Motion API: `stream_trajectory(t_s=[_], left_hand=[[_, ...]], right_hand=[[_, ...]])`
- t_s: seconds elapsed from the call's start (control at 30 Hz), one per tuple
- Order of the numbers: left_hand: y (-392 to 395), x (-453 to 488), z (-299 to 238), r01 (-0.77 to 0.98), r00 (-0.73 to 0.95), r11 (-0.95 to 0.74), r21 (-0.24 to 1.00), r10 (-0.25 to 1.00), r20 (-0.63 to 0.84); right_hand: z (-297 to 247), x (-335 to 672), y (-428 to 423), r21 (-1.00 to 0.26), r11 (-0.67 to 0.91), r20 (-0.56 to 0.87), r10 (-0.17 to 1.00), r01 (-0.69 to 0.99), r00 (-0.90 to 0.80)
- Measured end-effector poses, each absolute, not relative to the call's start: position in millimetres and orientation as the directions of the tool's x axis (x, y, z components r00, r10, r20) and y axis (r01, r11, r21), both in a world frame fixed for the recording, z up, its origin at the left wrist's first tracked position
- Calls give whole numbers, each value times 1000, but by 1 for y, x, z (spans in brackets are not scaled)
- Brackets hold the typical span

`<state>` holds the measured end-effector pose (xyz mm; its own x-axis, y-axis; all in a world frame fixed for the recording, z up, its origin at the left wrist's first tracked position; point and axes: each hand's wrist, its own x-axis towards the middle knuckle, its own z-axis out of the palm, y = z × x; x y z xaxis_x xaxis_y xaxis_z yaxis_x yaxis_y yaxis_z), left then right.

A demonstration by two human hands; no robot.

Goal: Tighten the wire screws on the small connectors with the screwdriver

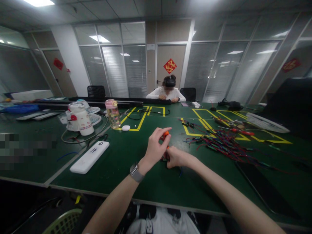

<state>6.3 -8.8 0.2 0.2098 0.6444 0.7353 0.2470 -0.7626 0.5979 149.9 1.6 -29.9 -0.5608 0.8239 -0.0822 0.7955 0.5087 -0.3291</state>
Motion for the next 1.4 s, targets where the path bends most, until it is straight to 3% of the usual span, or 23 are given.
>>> stream_trajectory(t_s=[0.23, 0.43, 0.57, 0.83, 1.13, 1.4], left_hand=[[-10, 8, 0, 250, 261, -769, 589, 639, 724], [-9, 6, 0, 365, 220, -754, 546, 640, 736], [-9, 6, 1, 303, 257, -769, 562, 634, 729], [-12, 7, 0, 384, 245, -775, 502, 610, 753], [-10, 7, -1, 370, 253, -767, 525, 627, 737], [-9, 7, -1, 389, 240, -769, 507, 616, 751]], right_hand=[[-34, 152, 1, -367, 530, -16, 818, 764, -575], [-35, 155, 2, -425, 530, 13, 814, 734, -581], [-34, 155, 1, -441, 531, 13, 810, 723, -587], [-36, 155, 0, -410, 541, 37, 814, 734, -579], [-35, 155, -2, -406, 555, 28, 802, 726, -597], [-30, 151, -5, -319, 558, 5, 810, 766, -587]])
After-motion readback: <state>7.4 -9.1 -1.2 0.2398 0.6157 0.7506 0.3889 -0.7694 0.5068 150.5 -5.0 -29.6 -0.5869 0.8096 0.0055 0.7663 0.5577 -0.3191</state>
